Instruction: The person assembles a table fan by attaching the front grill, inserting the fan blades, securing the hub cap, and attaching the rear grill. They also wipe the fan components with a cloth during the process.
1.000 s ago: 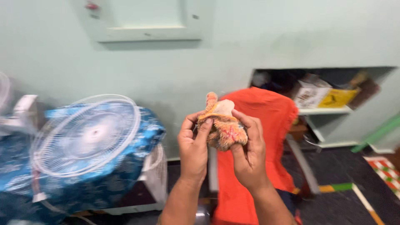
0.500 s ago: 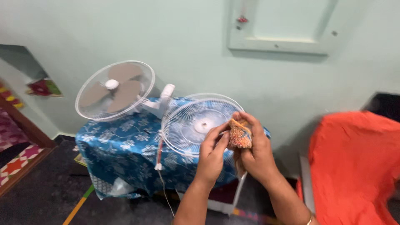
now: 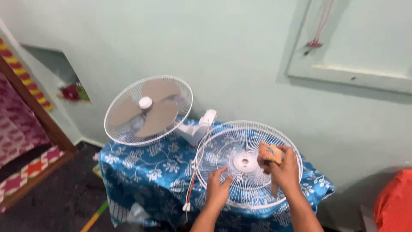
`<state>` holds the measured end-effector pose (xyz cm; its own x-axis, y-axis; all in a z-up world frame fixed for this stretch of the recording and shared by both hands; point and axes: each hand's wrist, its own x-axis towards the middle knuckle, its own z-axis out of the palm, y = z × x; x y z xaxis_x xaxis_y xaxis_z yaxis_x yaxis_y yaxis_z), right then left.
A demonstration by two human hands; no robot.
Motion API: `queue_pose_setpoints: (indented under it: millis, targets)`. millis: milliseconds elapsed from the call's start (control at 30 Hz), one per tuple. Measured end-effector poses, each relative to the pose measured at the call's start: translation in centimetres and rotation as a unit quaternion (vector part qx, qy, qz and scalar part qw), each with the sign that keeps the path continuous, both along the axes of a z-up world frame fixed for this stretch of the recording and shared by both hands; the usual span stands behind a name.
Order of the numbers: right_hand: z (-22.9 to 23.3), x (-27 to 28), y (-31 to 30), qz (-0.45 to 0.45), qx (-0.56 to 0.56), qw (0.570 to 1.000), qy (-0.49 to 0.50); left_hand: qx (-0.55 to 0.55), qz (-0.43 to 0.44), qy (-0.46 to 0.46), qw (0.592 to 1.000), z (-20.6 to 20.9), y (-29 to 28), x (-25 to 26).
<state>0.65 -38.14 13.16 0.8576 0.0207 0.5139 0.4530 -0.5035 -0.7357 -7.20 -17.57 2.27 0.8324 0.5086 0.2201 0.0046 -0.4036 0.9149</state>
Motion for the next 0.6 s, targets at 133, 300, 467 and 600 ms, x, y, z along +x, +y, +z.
queue_pose_setpoints:
  millis: [133,300,467,600]
  targets:
    - [-5.4,4.6,1.9,-0.004,-0.022,0.998,0.054,0.072,0.158,0.101,0.980,-4.5,1.6,6.0]
    - [-10.9,6.7,3.4,0.012,-0.062,0.997,0.049,0.030,0.342,0.159,0.926,-9.9,2.1,7.7]
    - [-11.8,6.6,5.6,0.012,-0.074,0.993,0.096,-0.089,0.324,0.247,0.909,-10.7,3.7,8.0]
    - [-11.0,5.3,7.6,0.003,-0.047,0.989,0.142,-0.083,0.304,0.134,0.940,-11.1,5.3,9.0]
